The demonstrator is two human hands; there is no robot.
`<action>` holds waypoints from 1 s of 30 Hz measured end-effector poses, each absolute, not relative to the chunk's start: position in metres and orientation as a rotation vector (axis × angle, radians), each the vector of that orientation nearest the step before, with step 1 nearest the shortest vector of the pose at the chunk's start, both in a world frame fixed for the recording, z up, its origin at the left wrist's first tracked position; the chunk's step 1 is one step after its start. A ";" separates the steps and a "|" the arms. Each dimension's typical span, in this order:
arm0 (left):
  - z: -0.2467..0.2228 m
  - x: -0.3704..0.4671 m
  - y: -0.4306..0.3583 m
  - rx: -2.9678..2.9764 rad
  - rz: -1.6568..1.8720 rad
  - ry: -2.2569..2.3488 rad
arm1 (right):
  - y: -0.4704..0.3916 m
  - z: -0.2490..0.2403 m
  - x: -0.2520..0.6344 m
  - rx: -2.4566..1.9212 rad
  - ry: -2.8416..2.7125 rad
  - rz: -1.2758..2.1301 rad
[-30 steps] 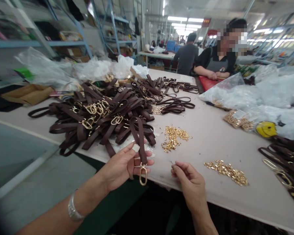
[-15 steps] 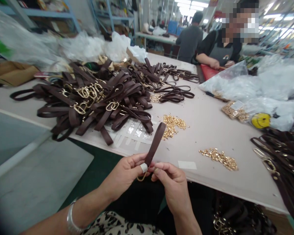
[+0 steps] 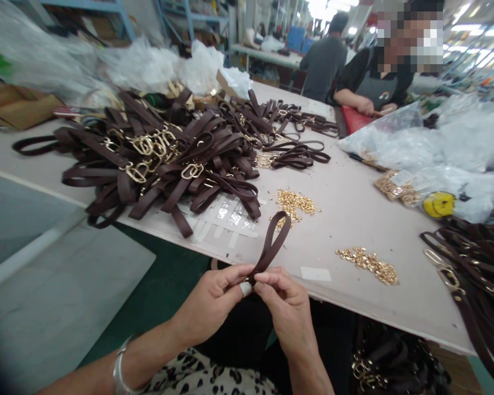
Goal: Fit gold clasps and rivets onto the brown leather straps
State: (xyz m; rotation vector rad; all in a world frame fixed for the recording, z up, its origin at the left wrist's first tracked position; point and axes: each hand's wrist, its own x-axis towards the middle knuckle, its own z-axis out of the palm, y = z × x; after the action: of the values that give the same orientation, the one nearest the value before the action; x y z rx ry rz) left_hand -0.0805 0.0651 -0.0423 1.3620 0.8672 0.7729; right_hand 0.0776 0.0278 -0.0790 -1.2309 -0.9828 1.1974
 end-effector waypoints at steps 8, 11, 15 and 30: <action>-0.061 -0.091 0.064 1.855 0.792 0.905 | 0.018 -0.083 0.076 -1.170 -0.825 1.248; -0.067 -0.092 0.063 1.939 0.836 0.872 | 0.014 -0.082 0.077 -1.182 -0.804 1.222; -0.066 -0.088 0.061 2.022 0.856 0.860 | 0.012 -0.080 0.080 -1.230 -0.892 1.157; -0.062 -0.087 0.065 2.020 0.731 0.783 | 0.012 -0.096 0.075 -1.230 -0.619 1.139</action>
State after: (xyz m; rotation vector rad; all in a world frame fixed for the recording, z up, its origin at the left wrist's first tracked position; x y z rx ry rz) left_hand -0.0868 0.0653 -0.0620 2.0204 0.7832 0.7313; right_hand 0.0748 0.0119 -0.0964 -1.2299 -0.6188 1.1388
